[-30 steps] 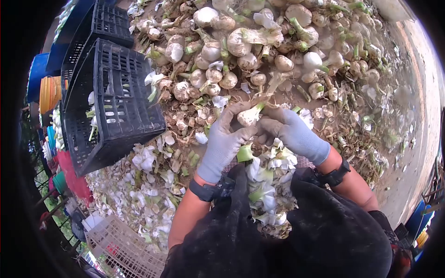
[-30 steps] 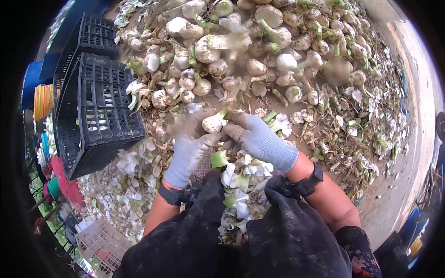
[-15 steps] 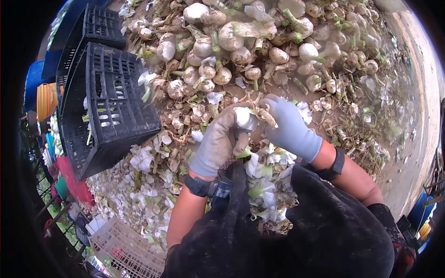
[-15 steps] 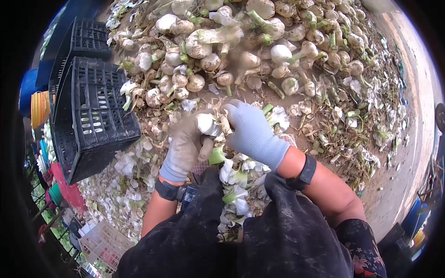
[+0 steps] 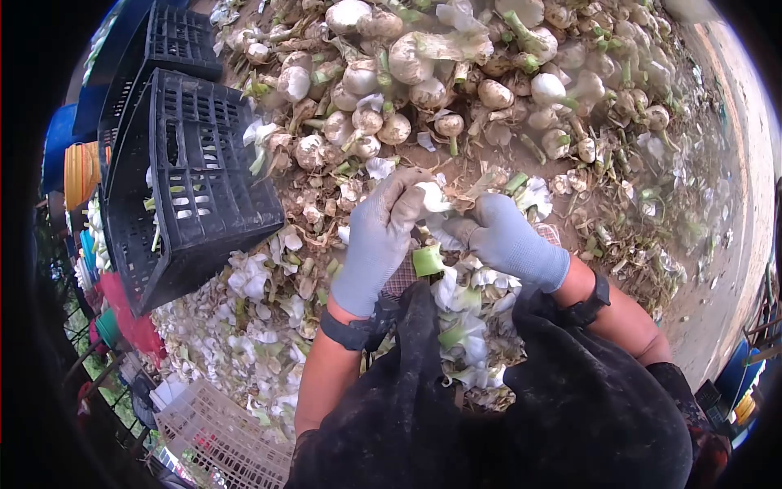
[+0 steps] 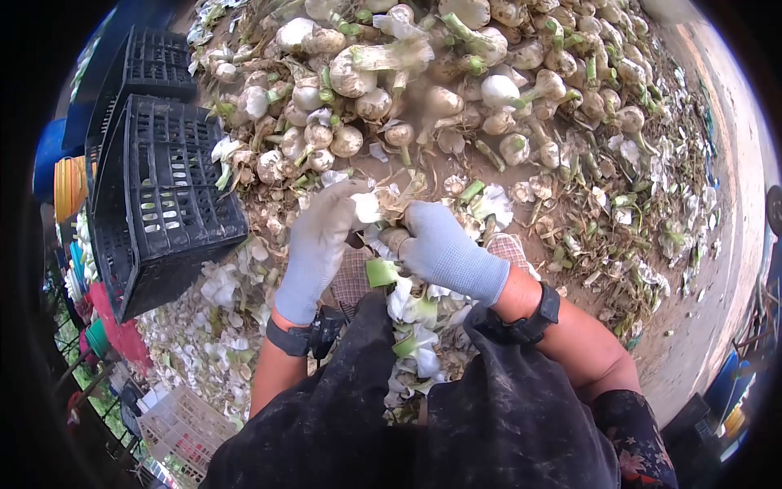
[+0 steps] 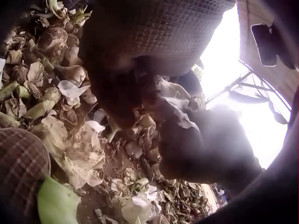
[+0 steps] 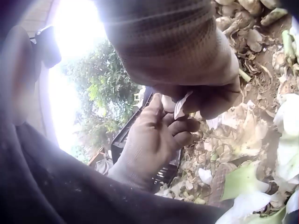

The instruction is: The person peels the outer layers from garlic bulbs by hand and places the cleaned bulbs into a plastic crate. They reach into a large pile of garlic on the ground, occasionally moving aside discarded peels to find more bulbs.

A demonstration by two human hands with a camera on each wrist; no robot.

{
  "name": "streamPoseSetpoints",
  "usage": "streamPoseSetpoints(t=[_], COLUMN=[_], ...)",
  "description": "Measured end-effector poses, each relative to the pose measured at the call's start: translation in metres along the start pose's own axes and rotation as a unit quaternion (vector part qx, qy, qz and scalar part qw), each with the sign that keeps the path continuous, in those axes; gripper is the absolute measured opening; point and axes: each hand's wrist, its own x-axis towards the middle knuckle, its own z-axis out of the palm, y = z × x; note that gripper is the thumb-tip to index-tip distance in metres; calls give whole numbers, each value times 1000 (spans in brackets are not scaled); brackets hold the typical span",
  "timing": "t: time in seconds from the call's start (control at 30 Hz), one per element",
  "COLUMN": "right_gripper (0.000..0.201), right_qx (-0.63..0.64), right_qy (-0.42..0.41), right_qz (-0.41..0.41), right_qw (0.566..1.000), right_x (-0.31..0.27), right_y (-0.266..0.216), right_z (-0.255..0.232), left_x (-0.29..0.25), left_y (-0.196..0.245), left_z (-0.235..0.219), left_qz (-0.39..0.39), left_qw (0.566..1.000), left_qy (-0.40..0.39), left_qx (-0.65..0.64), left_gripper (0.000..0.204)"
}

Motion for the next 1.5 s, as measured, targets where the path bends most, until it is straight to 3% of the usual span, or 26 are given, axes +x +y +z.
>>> streamPoseSetpoints(t=[0.03, 0.07, 0.13, 0.2, 0.27, 0.33, 0.47, 0.53, 0.57, 0.63, 0.67, 0.7, 0.8, 0.83, 0.87, 0.9, 0.93, 1.07, 1.1, 1.17, 1.23, 1.27, 1.33, 1.4, 1.47, 1.5], right_gripper=[21, 21, 12, 10, 16, 23, 19, 29, 41, 51, 59, 58, 31, 28, 24, 22, 20, 14, 12, 18, 30, 30, 37, 34, 31, 27], right_qx=[-41, -39, -312, -339, -362, -331, -313, -291, -15, -363, -292, -200, 78, 113, 144, 140, 132, -13, -56, -252, -405, -403, -474, -466, -451, -435], right_qy=[69, 70, 83, 96, 307, 334, 482, 390, 253, 124, 37, 57, -27, -35, -39, -3, 35, 35, 114, 402, 475, 480, 342, 357, 353, 344], right_qz=[-56, -57, -171, -183, -270, -271, -186, -124, -83, -26, -37, -126, -186, -146, -104, -128, -150, -181, -194, -177, -33, -35, 83, 61, 38, -19], right_qw=[995, 995, 931, 918, 838, 840, 797, 865, 964, 923, 955, 970, 979, 982, 983, 982, 979, 983, 973, 862, 781, 779, 807, 808, 819, 832], right_x=[4, 5, 3, 14, 39, 44, 53, 39, 21, -14, -17, -14, 11, 14, 14, 18, 19, -14, -21, -27, -33, -29, -18, -13, -13, -18], right_y=[11, 15, 21, 26, 38, 36, 72, 100, 79, 29, 19, 26, 32, 29, 25, 31, 35, 33, 38, 64, 90, 106, 145, 164, 168, 156], right_z=[3, 3, 3, -7, -17, -30, -63, -109, -99, -66, -59, -49, -18, -12, -9, -4, 0, -12, -21, -54, -82, -82, -74, -76, -65, -57], left_x=[-1, -2, -6, -10, -11, -11, -6, -13, -19, -18, -17, -13, -9, -7, -9, -15, -20, -29, -30, -43, -55, -57, -50, -35, -22, -15], left_y=[3, 11, 28, 24, 23, 27, 17, -7, -13, 6, 11, 8, 4, 3, 6, 8, 11, 28, 40, 69, 92, 96, 81, 65, 54, 46], left_z=[12, 11, 7, 13, 17, 16, 11, 10, 8, 10, 14, 12, 19, 16, 16, 18, 20, 6, -8, -59, -117, -125, -116, -73, -15, 8], left_qz=[89, 90, 66, 44, 16, -75, -68, -18, 33, 27, 13, 45, 95, 207, 212, 93, -37, 5, 81, 177, 285, 300, 291, 191, 75, 26], left_qw=[992, 992, 982, 996, 998, 991, 989, 993, 992, 996, 998, 994, 989, 946, 945, 996, 972, 961, 942, 846, 638, 630, 705, 889, 989, 998], left_qy=[20, 19, -13, -33, -50, -64, -123, -97, -76, -65, -56, -74, -57, -18, -22, -11, -6, -67, -64, -2, -98, -104, -11, 6, 65, 39], left_qx=[-83, -82, 176, 76, -27, -93, -37, -67, -99, -57, -19, 60, 96, 248, 250, 10, -231, -269, -321, -502, -708, -708, -646, -416, -105, -46], left_gripper=[46, 46, 46, 48, 50, 51, 56, 59, 62, 68, 73, 82, 82, 80, 80, 73, 66, 28, 27, 38, 65, 68, 72, 60, 44, 46])
